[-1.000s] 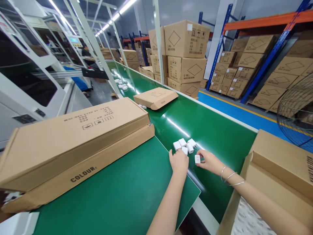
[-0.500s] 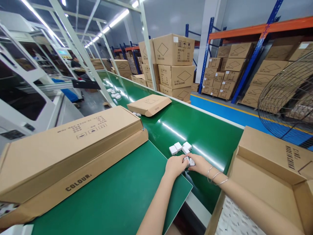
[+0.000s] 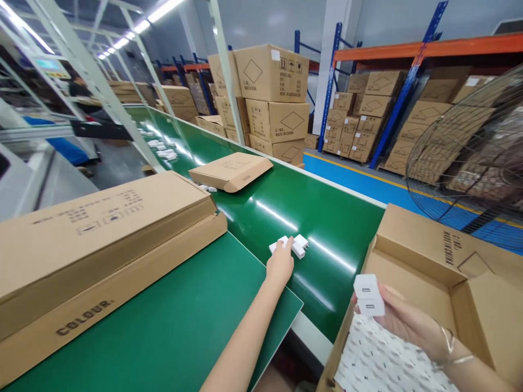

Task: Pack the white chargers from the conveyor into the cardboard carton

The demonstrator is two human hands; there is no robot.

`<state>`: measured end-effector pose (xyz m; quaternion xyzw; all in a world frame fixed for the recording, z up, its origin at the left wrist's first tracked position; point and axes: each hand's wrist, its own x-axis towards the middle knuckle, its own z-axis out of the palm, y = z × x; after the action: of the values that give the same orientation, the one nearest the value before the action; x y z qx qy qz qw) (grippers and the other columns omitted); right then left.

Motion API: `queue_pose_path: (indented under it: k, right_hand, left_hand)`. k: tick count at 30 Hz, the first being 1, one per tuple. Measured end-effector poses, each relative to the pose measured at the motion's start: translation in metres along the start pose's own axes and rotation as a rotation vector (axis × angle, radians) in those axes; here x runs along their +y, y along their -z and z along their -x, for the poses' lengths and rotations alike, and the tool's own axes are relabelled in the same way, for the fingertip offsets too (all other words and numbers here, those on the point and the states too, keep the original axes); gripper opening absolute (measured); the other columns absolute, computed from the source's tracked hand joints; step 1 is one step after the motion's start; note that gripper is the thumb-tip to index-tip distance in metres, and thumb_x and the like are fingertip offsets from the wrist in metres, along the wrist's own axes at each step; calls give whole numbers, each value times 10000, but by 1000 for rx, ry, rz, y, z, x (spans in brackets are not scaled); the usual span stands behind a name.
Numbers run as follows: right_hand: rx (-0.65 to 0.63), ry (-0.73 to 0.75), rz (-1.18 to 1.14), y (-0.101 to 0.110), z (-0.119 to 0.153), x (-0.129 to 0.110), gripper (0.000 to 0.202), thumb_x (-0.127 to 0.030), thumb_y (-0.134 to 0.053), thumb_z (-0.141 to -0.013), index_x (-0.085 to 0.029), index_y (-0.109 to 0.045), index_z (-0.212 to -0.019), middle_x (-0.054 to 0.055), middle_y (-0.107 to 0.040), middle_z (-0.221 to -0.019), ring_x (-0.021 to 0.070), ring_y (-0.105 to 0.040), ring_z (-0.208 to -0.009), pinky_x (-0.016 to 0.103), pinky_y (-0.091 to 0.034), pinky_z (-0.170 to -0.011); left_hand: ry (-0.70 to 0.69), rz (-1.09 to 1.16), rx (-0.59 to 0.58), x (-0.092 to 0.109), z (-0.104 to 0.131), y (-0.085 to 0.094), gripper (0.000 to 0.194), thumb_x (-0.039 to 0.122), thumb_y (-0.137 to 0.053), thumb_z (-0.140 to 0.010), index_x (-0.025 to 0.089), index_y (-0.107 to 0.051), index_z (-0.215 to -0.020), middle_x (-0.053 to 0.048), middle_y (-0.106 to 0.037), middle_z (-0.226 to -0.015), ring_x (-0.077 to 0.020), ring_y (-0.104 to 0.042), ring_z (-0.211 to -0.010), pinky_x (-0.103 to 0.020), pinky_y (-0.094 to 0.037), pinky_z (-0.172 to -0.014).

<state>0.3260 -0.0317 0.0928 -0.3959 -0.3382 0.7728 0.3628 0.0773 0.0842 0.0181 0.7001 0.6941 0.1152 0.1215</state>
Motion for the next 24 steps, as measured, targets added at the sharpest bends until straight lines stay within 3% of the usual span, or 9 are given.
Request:
queue_pose_path:
  k: [3,8,13,15,17,20,22,24]
  right_hand:
    - [-8,62,-105,4,30,13,286,-434,-501,-865,-212,-600,-1015,75,-612,-998,162,-593,-876,291,-468,-802]
    - [-13,59,-152,11,48,27,260,-396,-518,-860,-205,-622,-1003,76,-622,-959,147,-600,-803,244,-468,-708]
    - [46,79,-59,10,63,22,304,-442,-561,-816,-208,-616,-1003,86,-621,-955,177,-597,-843,298,-468,-764]
    - [132,54,103,24,74,12,437,-535,-570,-771,-201,-590,-1052,112,-606,-1009,224,-583,-918,340,-473,-780]
    - [263,32,376,51,87,0,538,-590,-570,-736,-195,-552,-1100,133,-589,-1062,262,-559,-983,358,-479,-787]
    - [606,39,914,98,104,-8,536,-589,-572,-707,-210,-522,-1082,119,-609,-1020,278,-581,-912,375,-488,-753]
    - [818,18,1193,120,110,-2,528,-603,-560,-670,-214,-522,-1025,104,-636,-916,283,-604,-782,390,-490,-683]
    - [833,-51,1305,126,112,10,524,-621,-536,-660,-215,-527,-992,96,-647,-873,283,-608,-733,388,-491,-649]
  left_hand:
    - [-156,-108,-38,13,-6,-7,505,43,-329,-808,254,-409,-1259,-111,-319,-1375,-219,-470,-1110,-313,-442,-810]
    - [-242,-133,-116,22,-10,-11,351,23,-324,-815,200,-514,-1053,-100,-511,-1163,-196,-517,-1004,-306,-447,-764]
    - [-303,-137,-59,18,-9,-4,163,211,-396,-853,210,-526,-951,-96,-591,-986,-232,-506,-1023,-335,-403,-818]
    - [-239,-100,-35,15,-7,1,189,349,-397,-856,218,-514,-927,-84,-608,-909,-238,-541,-956,-328,-412,-767]
    - [-76,-24,-31,13,-7,4,238,429,-383,-843,230,-489,-920,-55,-615,-830,-230,-581,-833,-303,-417,-662]
    - [180,26,-32,9,-5,6,262,443,-399,-823,211,-461,-929,-59,-623,-841,-236,-603,-784,-294,-408,-606]
    - [271,-3,-14,9,-4,5,308,437,-412,-822,166,-445,-967,-106,-614,-927,-265,-605,-842,-317,-421,-638]
    - [306,-41,10,11,-3,1,364,419,-418,-829,118,-414,-1033,-141,-589,-983,-285,-603,-873,-338,-433,-666]
